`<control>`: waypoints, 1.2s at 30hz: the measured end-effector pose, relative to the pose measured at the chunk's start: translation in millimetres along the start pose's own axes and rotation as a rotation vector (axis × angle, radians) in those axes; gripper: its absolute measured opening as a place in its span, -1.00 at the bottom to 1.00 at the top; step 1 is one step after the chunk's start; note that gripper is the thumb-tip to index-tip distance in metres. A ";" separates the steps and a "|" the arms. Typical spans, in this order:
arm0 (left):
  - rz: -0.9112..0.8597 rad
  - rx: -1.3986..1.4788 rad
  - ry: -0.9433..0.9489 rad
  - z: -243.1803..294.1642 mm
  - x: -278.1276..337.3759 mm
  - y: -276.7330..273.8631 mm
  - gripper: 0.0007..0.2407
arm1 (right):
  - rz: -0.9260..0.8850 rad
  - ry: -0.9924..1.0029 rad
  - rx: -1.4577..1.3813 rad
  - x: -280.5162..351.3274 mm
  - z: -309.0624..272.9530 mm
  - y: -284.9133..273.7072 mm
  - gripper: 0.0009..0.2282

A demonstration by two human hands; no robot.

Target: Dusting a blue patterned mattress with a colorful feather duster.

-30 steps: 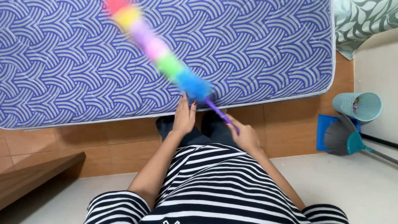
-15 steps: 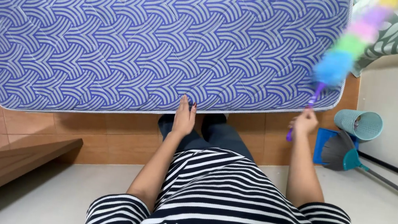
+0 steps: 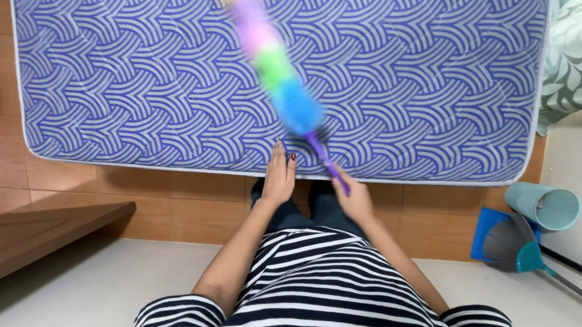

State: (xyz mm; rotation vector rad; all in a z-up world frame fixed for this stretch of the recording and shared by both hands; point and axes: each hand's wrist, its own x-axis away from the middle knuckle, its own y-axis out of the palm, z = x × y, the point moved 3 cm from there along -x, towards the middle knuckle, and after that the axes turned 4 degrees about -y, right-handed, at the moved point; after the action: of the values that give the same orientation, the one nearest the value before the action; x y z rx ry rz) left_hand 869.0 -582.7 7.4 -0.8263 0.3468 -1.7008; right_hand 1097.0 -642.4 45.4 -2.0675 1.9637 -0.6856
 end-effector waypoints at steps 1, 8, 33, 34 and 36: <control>0.006 -0.004 -0.002 -11.0 -1.5 -1.1 -0.40 | -0.003 -0.005 -0.004 -13.6 -33.3 1.2 -0.64; 0.109 -0.042 -0.061 -58.9 2.4 -46.3 -0.37 | -0.345 0.089 0.321 -99.2 -61.9 36.7 -0.65; -0.072 -0.093 0.090 -25.9 -20.3 -32.3 -0.38 | 0.310 -0.106 0.030 10.9 6.4 1.1 -0.66; -0.077 -0.091 0.096 -23.3 -21.7 -27.3 -0.38 | 0.317 -0.103 0.034 11.0 -15.9 -10.6 -0.66; -0.138 -0.105 -0.015 -23.4 -22.2 -16.3 -0.39 | -0.232 0.392 0.379 15.1 -45.4 -18.8 -0.63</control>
State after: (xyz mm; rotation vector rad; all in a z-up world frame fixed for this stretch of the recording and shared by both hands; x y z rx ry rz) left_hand 843.4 -561.5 -6.7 -0.9587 0.3783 -1.8155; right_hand 1092.6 -648.1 96.3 -2.0464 1.6000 -1.4822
